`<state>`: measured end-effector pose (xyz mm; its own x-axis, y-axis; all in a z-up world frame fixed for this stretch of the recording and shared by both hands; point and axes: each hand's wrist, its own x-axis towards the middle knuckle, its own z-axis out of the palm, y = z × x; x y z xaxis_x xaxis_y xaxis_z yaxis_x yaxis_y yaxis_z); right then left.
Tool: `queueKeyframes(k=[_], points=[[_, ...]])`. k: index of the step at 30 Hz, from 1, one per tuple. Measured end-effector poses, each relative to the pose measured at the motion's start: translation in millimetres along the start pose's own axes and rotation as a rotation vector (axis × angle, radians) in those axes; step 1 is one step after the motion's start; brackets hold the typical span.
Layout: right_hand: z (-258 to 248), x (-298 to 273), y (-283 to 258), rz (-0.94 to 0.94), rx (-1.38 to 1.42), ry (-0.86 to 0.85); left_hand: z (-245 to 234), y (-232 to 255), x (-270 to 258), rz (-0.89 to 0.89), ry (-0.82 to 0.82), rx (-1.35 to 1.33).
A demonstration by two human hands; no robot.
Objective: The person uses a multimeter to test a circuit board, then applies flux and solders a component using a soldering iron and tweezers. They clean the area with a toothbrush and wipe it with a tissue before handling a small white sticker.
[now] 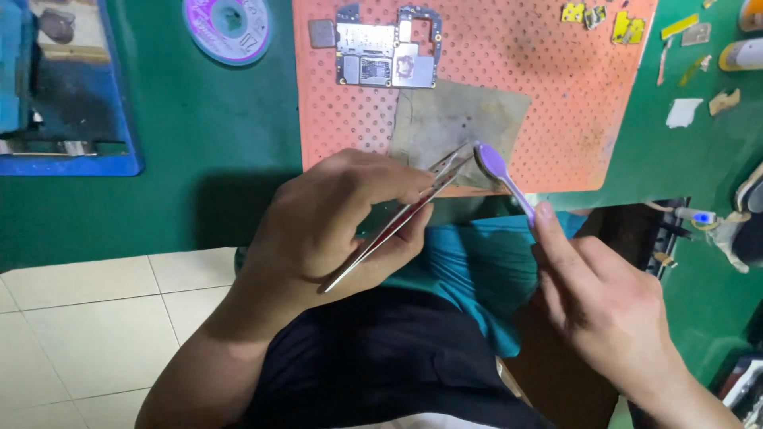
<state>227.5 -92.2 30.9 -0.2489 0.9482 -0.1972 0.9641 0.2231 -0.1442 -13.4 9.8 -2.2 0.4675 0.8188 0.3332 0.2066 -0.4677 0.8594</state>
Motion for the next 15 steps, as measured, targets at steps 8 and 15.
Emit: queueKeyframes(k=[8,15], points=[[-2,-26,18,0.305,0.16,0.323,-1,0,5,0.036,-0.008,-0.058],[-13,-47,81,0.267,0.046,0.219,0,0,5,0.054,0.034,-0.068]])
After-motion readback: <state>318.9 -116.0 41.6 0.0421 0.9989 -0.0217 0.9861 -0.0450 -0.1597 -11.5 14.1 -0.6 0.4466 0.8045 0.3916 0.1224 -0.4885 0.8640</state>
